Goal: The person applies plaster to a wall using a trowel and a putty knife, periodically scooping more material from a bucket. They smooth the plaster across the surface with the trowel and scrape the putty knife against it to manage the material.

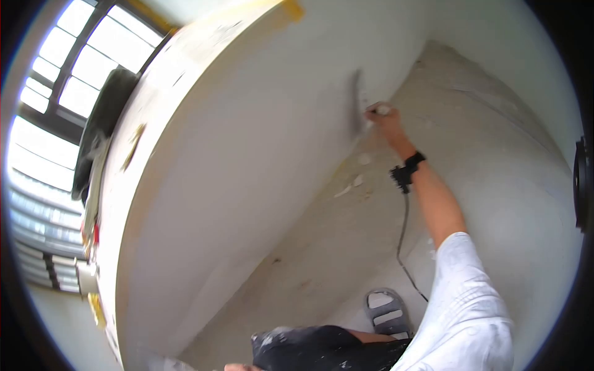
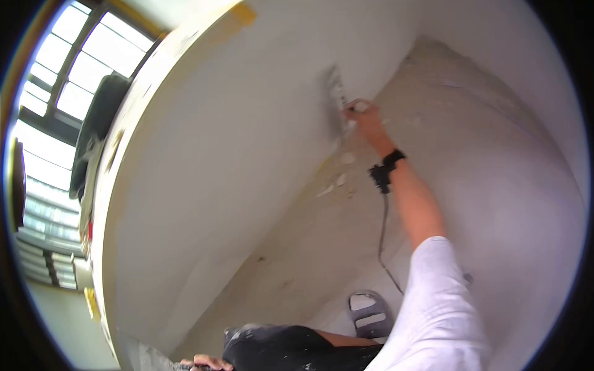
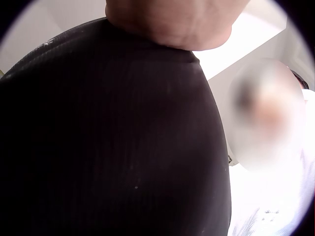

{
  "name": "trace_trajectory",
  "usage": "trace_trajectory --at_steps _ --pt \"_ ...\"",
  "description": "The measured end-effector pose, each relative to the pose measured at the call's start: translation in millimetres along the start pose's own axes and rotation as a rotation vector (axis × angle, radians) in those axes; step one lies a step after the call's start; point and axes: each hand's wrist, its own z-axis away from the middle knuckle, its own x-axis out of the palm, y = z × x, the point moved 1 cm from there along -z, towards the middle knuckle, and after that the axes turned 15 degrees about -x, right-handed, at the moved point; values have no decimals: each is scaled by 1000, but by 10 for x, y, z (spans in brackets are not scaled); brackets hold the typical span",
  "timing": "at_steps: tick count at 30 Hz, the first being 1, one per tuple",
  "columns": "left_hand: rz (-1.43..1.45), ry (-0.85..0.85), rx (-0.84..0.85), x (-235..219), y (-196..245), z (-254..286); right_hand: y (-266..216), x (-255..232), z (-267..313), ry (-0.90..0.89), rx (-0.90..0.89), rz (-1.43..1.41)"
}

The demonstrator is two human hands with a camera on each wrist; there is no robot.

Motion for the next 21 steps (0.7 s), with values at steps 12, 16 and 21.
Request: trace_trajectory --at_steps 12,16,21 --pt "172 -115 -83 -17 -113 -155 -621 1974 2115 -250 -131 -39" --pt "223 0 -113 -113 -151 -134 -767 2922 3145 -249 -170 -112" --pt "179 21 -67 -316 -259 -125 -1366 4011 4178 -292 -258 -149"
